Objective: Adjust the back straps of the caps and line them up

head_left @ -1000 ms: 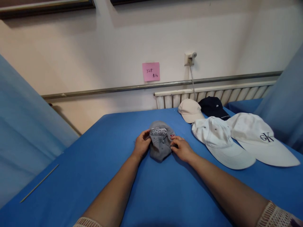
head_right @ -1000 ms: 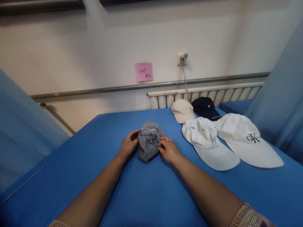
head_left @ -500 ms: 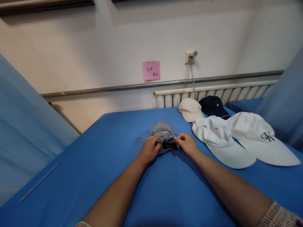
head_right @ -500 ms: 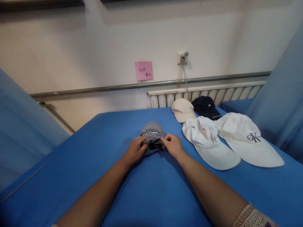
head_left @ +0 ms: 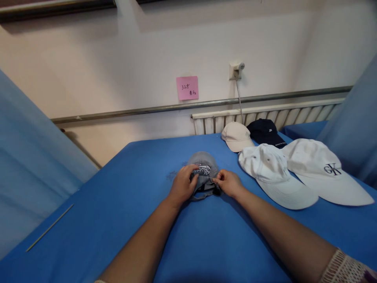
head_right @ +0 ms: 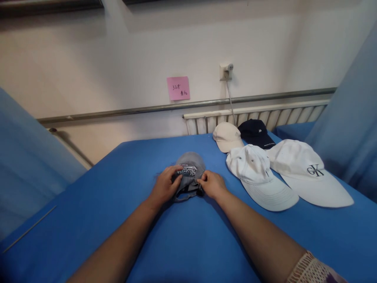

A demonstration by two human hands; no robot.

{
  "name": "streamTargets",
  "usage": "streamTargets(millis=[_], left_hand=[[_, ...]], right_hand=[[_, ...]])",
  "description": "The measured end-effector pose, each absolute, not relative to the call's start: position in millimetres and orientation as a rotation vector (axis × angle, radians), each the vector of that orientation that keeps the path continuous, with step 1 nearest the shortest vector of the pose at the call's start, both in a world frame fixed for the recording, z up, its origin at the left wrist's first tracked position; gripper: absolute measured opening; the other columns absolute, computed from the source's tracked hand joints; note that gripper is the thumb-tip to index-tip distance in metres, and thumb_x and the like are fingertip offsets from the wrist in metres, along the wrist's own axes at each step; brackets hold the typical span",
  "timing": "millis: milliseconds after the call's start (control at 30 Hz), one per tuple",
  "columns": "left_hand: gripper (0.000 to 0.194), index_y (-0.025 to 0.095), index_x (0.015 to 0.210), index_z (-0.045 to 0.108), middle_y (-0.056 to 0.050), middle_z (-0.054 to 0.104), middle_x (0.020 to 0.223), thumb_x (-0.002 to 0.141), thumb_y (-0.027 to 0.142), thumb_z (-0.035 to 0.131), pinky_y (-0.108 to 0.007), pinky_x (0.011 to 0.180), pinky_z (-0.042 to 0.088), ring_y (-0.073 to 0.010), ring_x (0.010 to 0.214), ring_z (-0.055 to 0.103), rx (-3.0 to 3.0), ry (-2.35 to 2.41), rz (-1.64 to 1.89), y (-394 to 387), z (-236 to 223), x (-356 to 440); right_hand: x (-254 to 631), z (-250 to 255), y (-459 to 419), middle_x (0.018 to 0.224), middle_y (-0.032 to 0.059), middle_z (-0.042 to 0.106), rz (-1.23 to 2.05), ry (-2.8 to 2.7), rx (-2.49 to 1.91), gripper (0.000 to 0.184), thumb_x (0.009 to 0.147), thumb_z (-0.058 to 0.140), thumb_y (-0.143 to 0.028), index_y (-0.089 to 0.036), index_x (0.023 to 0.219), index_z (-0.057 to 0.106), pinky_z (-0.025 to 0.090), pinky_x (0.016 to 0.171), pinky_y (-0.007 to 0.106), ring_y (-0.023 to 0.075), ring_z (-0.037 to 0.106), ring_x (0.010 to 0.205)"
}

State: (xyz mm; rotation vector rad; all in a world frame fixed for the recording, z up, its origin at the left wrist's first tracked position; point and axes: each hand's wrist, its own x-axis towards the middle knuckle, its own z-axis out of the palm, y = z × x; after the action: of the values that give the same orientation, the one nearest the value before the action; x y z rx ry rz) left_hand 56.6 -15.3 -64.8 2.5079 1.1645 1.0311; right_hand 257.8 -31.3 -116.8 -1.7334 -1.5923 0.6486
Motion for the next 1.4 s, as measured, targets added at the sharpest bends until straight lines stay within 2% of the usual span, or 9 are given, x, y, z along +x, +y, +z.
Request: streamTargets(millis=[133,200,367,600,733,833,1000,1167,1400], left_hand=[[0.008,0.019,0.091,0.061,-0.007,0.066,0.109,0.084,0.023,0.06,-0.037,0.094,0.044,-0.0205,0.102,0.06,2.579,0.852,0.862,-32.3,-51.9,64.7],[0.013,0.019,0.092,0.061,-0.007,0.067,0.107,0.082,0.027,0.064,-0.036,0.092,0.045,-0.0207,0.1,0.06,2.577,0.801,0.741,-36.7,-51.2,69.8],[0.031,0.021,0.11,0.059,-0.006,0.067,0.104,0.082,0.034,0.065,-0.036,0.088,0.043,-0.0211,0.096,0.059,2.58,0.824,0.657,-36.6,-57.2,78.3],[0.007,0.019,0.09,0.062,-0.003,0.066,0.085,0.082,0.021,0.06,-0.037,0.088,0.04,-0.018,0.083,0.057,2.695,0.808,0.646,-33.3,-64.1,80.2],[0.014,0.019,0.092,0.061,-0.002,0.066,0.087,0.077,0.018,0.063,-0.036,0.09,0.039,-0.0175,0.083,0.057,2.671,0.813,0.651,-35.6,-60.9,80.5],[0.024,0.02,0.096,0.061,-0.002,0.066,0.09,0.074,0.025,0.069,-0.037,0.093,0.038,-0.0178,0.084,0.057,2.651,0.795,0.632,-38.3,-58.1,81.3],[0.011,0.019,0.09,0.062,-0.003,0.064,0.084,0.08,0.025,0.062,-0.037,0.087,0.04,-0.0183,0.081,0.055,2.663,0.846,0.624,-38.4,-59.3,82.5],[0.012,0.019,0.091,0.062,-0.004,0.064,0.087,0.08,0.026,0.063,-0.036,0.083,0.043,-0.0191,0.084,0.057,2.553,0.904,0.752,-33.8,-59.0,78.0],[0.019,0.018,0.094,0.063,-0.004,0.068,0.094,0.078,0.026,0.067,-0.034,0.083,0.048,-0.0185,0.088,0.061,2.302,0.983,0.922,-25.6,-59.2,67.4]], right_hand=[[257.6,-118.9,-30.3,0.056,-0.004,0.059,0.661,-1.596,-1.737,0.02,0.077,0.063,-0.036,-0.021,0.065,0.055,0.025,0.049,0.024,0.0112,0.047,0.051],[257.3,-119.2,-30.7,0.058,-0.0036,0.059,0.667,-1.586,-1.738,0.019,0.077,0.062,-0.036,-0.021,0.066,0.056,0.025,0.049,0.024,0.0114,0.048,0.052],[253.7,-115.1,-34.3,0.061,-0.0032,0.061,0.615,-1.627,-1.724,0.012,0.078,0.06,-0.028,-0.021,0.07,0.057,0.027,0.052,0.024,0.0118,0.05,0.055],[250.4,-109.3,-39.6,0.073,-0.0006,0.064,0.586,-1.68,-1.687,0.003,0.078,0.059,-0.021,-0.02,0.075,0.06,0.034,0.058,0.024,0.0134,0.055,0.064],[249.5,-107.0,-42.4,0.083,0.0015,0.063,0.537,-1.725,-1.655,0.002,0.079,0.059,-0.02,-0.02,0.079,0.06,0.037,0.063,0.024,0.0144,0.057,0.071],[248.0,-104.6,-43.8,0.085,0.002,0.063,0.555,-1.752,-1.673,0.003,0.081,0.058,-0.022,-0.02,0.081,0.061,0.038,0.064,0.024,0.0151,0.058,0.073],[246.8,-101.4,-44.7,0.088,0.0043,0.063,0.556,-1.763,-1.652,0.006,0.081,0.055,-0.017,-0.019,0.083,0.061,0.04,0.067,0.027,0.017,0.058,0.076],[249.2,-92.6,-52.2,0.09,0.0056,0.063,0.318,-1.662,-1.444,0.012,0.081,0.051,-0.014,-0.019,0.088,0.059,0.042,0.077,0.03,0.0187,0.057,0.082],[242.4,-82.5,-70.6,0.083,0.0005,0.062,0.522,-1.786,-1.151,0.035,0.08,0.053,-0.016,-0.022,0.115,0.057,0.044,0.065,0.026,0.0138,0.054,0.065]])
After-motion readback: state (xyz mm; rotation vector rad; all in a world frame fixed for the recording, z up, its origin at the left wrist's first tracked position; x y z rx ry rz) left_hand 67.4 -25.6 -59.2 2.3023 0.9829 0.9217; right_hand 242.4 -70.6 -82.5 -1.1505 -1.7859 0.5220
